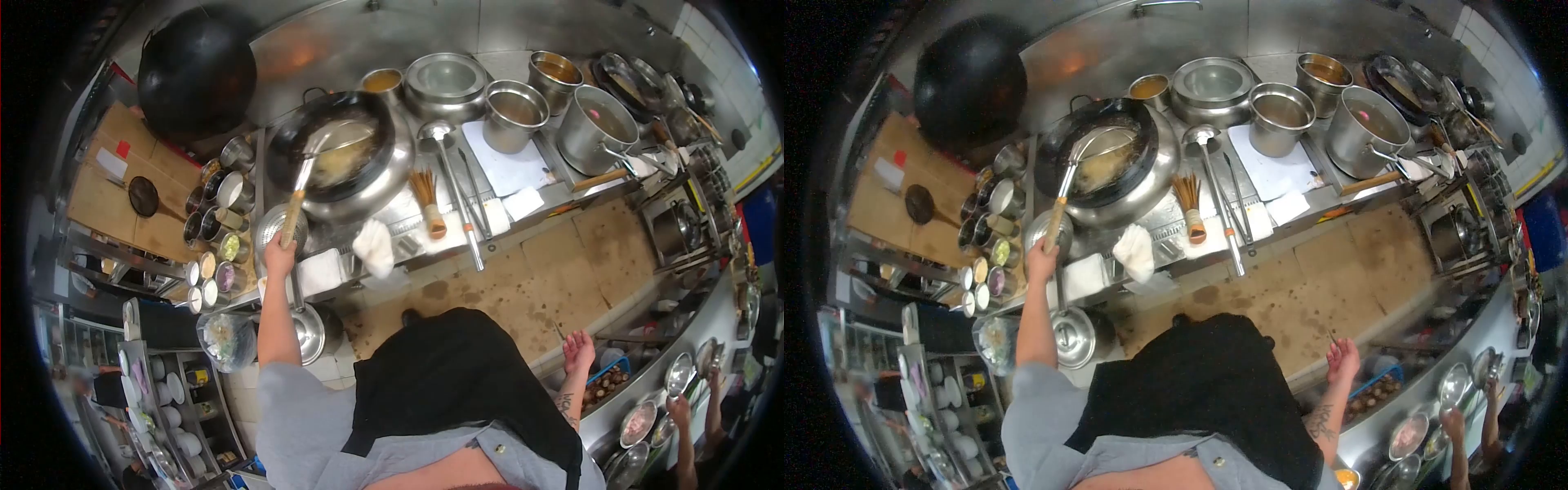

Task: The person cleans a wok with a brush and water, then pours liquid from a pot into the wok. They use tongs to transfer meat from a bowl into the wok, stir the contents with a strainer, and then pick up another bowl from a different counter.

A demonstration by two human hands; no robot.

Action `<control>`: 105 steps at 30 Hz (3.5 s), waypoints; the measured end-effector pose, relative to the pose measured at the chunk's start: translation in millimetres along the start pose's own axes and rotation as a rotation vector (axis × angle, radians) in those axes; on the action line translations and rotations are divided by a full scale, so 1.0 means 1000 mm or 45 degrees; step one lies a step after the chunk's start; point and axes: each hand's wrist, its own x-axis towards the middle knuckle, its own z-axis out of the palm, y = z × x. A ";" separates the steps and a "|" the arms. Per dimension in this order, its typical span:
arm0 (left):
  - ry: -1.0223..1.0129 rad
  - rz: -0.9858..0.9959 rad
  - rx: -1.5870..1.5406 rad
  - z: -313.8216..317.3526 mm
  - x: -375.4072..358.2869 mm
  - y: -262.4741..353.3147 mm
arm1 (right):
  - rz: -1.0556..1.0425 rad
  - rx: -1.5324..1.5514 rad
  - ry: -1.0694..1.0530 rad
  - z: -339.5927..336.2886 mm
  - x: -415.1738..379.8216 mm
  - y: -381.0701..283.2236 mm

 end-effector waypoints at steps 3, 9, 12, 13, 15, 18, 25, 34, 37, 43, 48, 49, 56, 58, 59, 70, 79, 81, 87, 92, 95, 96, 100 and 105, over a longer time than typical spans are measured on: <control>0.033 0.054 0.025 0.007 0.004 -0.022 | -0.020 -0.001 0.023 -0.005 -0.002 0.001; 0.001 0.071 0.187 -0.015 0.008 -0.059 | -0.169 0.202 0.024 -0.067 0.024 -0.021; -0.033 0.141 0.253 -0.015 0.008 -0.096 | -0.322 0.441 -0.027 -0.097 0.030 -0.042; -0.163 0.059 0.215 -0.020 0.002 -0.066 | -0.383 0.491 0.056 -0.100 0.026 -0.050; -0.262 0.096 0.082 -0.013 0.032 -0.092 | -0.492 0.679 0.157 -0.126 0.037 -0.056; -0.186 0.118 0.340 -0.006 0.054 -0.102 | -0.563 0.969 0.504 -0.148 0.026 -0.087; 0.012 0.280 0.429 0.000 0.048 -0.060 | -0.626 1.688 1.218 -0.194 0.007 -0.112; 0.272 0.404 -0.056 0.015 -0.071 0.104 | -0.833 0.847 1.087 -0.172 -0.005 -0.040; -0.257 0.255 -0.567 0.049 -0.110 0.144 | -0.716 0.385 0.701 -0.046 -0.062 -0.022; -1.104 -0.184 -1.245 0.097 -0.165 0.187 | -0.212 -0.360 -0.524 0.156 -0.116 0.019; -0.996 -0.208 -1.228 0.064 -0.152 0.171 | -0.142 -0.753 -1.159 0.287 -0.152 0.052; -0.940 -0.251 -1.244 0.059 -0.146 0.158 | -0.147 -0.797 -1.215 0.304 -0.160 0.055; -0.529 -0.440 -1.455 0.028 -0.135 0.108 | -0.371 -1.109 -1.112 0.392 -0.111 0.041; -0.419 -0.511 -1.503 0.021 -0.136 0.106 | -0.832 -1.564 -0.870 0.407 -0.047 0.047; -0.359 -0.550 -1.527 0.020 -0.138 0.104 | -1.041 -1.795 -0.781 0.410 -0.010 0.054; 0.275 -0.701 -1.521 0.021 -0.141 0.144 | -0.914 -2.467 -0.815 0.450 0.071 0.057; 0.248 -0.698 -1.322 0.011 -0.134 0.121 | -1.065 -1.769 -0.848 0.403 -0.041 -0.075; 0.209 -0.684 -1.290 0.004 -0.129 0.116 | -1.335 -1.386 -1.257 0.400 -0.044 -0.083; 0.247 -0.330 -1.028 -0.002 -0.117 0.099 | -1.823 -2.077 -1.482 0.451 -0.198 -0.099; 0.210 -0.151 -0.899 -0.020 -0.112 0.104 | -2.244 -2.203 -1.538 0.481 -0.230 -0.084; 0.243 -0.139 -0.878 -0.012 -0.115 0.094 | -2.330 -2.240 -1.545 0.493 -0.243 -0.085; 0.264 -0.138 -0.861 -0.008 -0.115 0.089 | -2.363 -2.246 -1.526 0.496 -0.245 -0.086; 0.117 -0.561 -1.227 0.009 -0.112 0.071 | -2.369 -2.170 -1.475 0.510 -0.260 -0.094; 0.193 -0.670 -1.314 0.019 -0.106 0.058 | -2.428 -1.929 -1.350 0.546 -0.262 -0.123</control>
